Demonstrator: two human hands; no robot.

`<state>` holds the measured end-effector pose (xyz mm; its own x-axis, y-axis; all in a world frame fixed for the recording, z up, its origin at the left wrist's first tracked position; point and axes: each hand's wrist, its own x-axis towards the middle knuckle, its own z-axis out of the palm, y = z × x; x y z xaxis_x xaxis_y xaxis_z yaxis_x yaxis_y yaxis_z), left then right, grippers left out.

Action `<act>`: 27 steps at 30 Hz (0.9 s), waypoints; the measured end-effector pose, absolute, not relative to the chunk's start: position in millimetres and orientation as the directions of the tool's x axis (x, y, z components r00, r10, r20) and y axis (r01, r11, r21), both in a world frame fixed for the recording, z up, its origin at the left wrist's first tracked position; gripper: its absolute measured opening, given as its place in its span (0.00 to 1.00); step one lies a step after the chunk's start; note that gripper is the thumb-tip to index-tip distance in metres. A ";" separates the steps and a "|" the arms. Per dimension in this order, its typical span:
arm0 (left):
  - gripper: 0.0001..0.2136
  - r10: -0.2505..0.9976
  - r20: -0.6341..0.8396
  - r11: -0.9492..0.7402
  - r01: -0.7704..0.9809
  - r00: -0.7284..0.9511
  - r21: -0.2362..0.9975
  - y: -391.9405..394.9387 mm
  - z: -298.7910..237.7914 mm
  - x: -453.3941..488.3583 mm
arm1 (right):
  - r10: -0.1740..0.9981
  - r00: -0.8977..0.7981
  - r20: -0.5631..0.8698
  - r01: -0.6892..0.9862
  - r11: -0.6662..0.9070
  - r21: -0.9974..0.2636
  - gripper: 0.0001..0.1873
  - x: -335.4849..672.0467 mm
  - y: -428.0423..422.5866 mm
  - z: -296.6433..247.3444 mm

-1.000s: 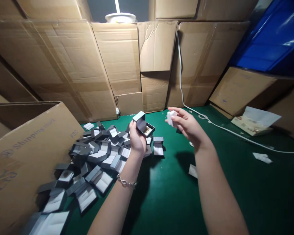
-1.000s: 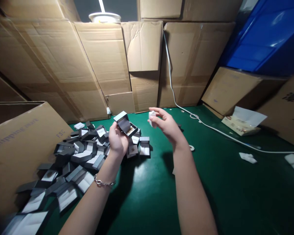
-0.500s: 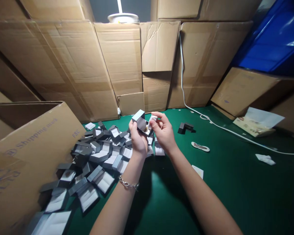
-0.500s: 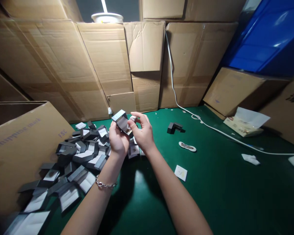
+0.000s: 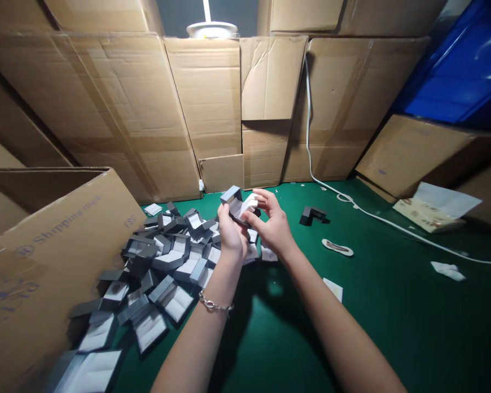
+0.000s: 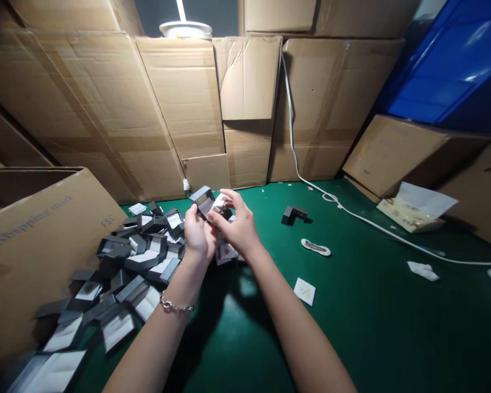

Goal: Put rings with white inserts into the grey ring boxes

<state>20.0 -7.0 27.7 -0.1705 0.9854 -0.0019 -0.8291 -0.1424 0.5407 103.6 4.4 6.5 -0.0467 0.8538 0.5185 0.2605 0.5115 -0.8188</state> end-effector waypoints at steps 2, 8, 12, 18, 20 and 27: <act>0.14 0.983 -0.043 -0.126 -0.820 -0.181 0.558 -8.3 31.1 18.0 | 0.865 -0.104 0.491 0.292 0.499 -0.816 0.35 107.5 4.1 10.9; 0.11 0.963 -0.021 -0.201 -0.765 -0.270 0.612 -3.3 24.8 13.3 | 0.892 -0.173 0.417 0.436 0.449 -0.780 0.25 113.8 0.9 22.1; 0.09 0.947 0.028 -0.269 -0.743 -0.319 0.612 0.3 17.6 16.2 | 0.874 -0.104 0.475 0.447 0.468 -0.763 0.23 110.6 0.3 21.1; 0.10 0.884 0.247 -0.460 -0.652 -0.396 0.602 3.6 4.0 23.0 | 0.855 -0.060 0.516 0.446 0.485 -0.752 0.20 106.0 0.6 17.8; 0.10 0.876 0.276 -0.477 -0.626 -0.395 0.617 4.4 -0.1 22.9 | 0.868 -0.061 0.493 0.457 0.463 -0.759 0.20 105.9 -0.3 17.9; 0.10 0.862 0.315 -0.497 -0.544 -0.396 0.676 5.6 -9.2 19.7 | 0.904 -0.069 0.422 0.450 0.406 -0.795 0.21 105.4 -3.6 20.0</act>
<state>19.7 5.6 -9.2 -0.3960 0.8624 0.3152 -0.5436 -0.4969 0.6765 105.4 -3.6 20.0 -0.0693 0.9039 0.4220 0.4503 0.4059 -0.7953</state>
